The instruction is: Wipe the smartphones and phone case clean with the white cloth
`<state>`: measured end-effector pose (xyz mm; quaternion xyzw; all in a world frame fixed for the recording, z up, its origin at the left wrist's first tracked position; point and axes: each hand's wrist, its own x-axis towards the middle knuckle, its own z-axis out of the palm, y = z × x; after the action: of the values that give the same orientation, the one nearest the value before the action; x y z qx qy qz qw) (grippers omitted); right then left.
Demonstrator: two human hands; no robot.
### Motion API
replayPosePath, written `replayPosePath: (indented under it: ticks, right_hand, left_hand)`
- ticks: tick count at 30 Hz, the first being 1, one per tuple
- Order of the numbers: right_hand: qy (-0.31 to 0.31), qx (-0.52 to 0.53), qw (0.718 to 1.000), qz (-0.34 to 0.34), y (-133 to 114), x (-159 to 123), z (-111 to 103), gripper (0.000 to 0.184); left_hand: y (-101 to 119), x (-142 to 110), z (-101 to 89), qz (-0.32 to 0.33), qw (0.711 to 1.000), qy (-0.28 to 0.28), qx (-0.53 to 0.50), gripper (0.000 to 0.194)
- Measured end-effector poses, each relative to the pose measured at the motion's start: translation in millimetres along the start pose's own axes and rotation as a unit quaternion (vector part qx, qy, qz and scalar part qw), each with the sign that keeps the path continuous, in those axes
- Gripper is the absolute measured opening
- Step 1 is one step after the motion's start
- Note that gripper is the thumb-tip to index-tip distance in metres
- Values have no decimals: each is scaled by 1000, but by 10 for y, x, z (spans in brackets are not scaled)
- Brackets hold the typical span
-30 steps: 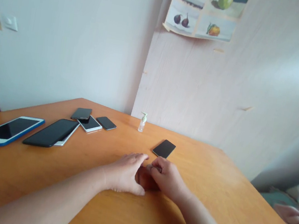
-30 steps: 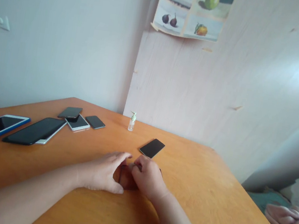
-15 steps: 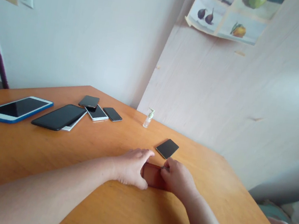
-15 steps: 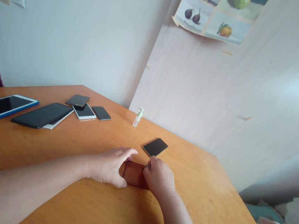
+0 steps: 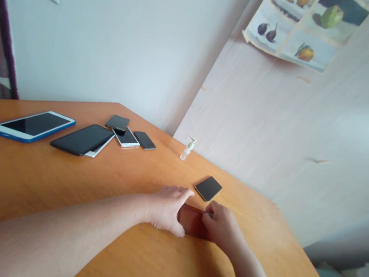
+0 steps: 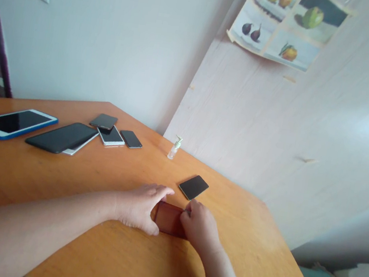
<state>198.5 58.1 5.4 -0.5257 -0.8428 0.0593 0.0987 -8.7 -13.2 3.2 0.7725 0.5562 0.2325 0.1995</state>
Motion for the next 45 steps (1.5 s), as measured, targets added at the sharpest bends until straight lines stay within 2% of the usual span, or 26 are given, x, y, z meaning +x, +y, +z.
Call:
replayPosePath:
  ticks: [3, 6, 9, 12, 15, 17, 19, 22, 24, 26, 29, 34, 36, 38, 41, 45]
  right_hand:
    - [9, 98, 991, -94, -280, -50, 116, 10]
    - [-3, 114, 983, -146, -423, -64, 140, 12]
    - [-7, 38, 996, -82, -281, -25, 70, 8]
    - [-20, -45, 999, 5, 63, 22, -59, 7]
    - [-40, -81, 993, 72, 366, 44, -171, 7]
    - [-38, -84, 992, 83, 426, 45, -193, 7]
    - [-26, -72, 996, 55, 339, 27, -163, 7]
    - [-22, -5, 999, -35, 11, -53, -71, 6]
    - [-37, 57, 992, -102, -215, -126, -28, 9]
    - [-62, 85, 985, -137, -334, -177, -29, 11]
    - [-64, 52, 992, -96, -224, -164, -101, 9]
    - [-54, -45, 996, 47, 289, -30, -251, 8]
    - [-44, -30, 997, 58, 351, -1, -249, 7]
    - [-21, 23, 999, 13, 272, 4, -192, 6]
    - [17, 107, 992, -72, -16, -31, -45, 7]
    - [17, 180, 973, -143, -380, -88, 90, 19]
  left_hand:
    - [15, 15, -19, 9, 1000, 4, 9, 89]
    - [15, 32, -34, 18, 1000, 3, 8, 79]
    - [6, 36, -35, 14, 1000, -2, 14, 82]
    - [-5, 35, -21, 12, 1000, -6, 17, 86]
    - [-15, 35, -4, 14, 1000, -4, 10, 88]
    - [-18, 35, 3, 12, 1000, -1, 7, 90]
    - [-18, 35, 8, 10, 1000, 0, 7, 88]
    - [-18, 38, 11, 9, 1000, 1, 11, 86]
    - [-19, 42, 12, 12, 1000, 2, 10, 86]
    - [-21, 46, 11, 15, 1000, 4, 8, 88]
    - [-25, 47, 6, 13, 1000, 2, 9, 88]
    - [-35, 49, 10, 20, 1000, 0, 16, 88]
    - [-35, 48, 12, 19, 1000, 2, 16, 90]
    - [-29, 45, 9, 14, 1000, 0, 13, 92]
    - [-17, 44, -1, 12, 1000, -2, 10, 89]
    - [-12, 61, -6, 23, 1000, -1, 5, 75]
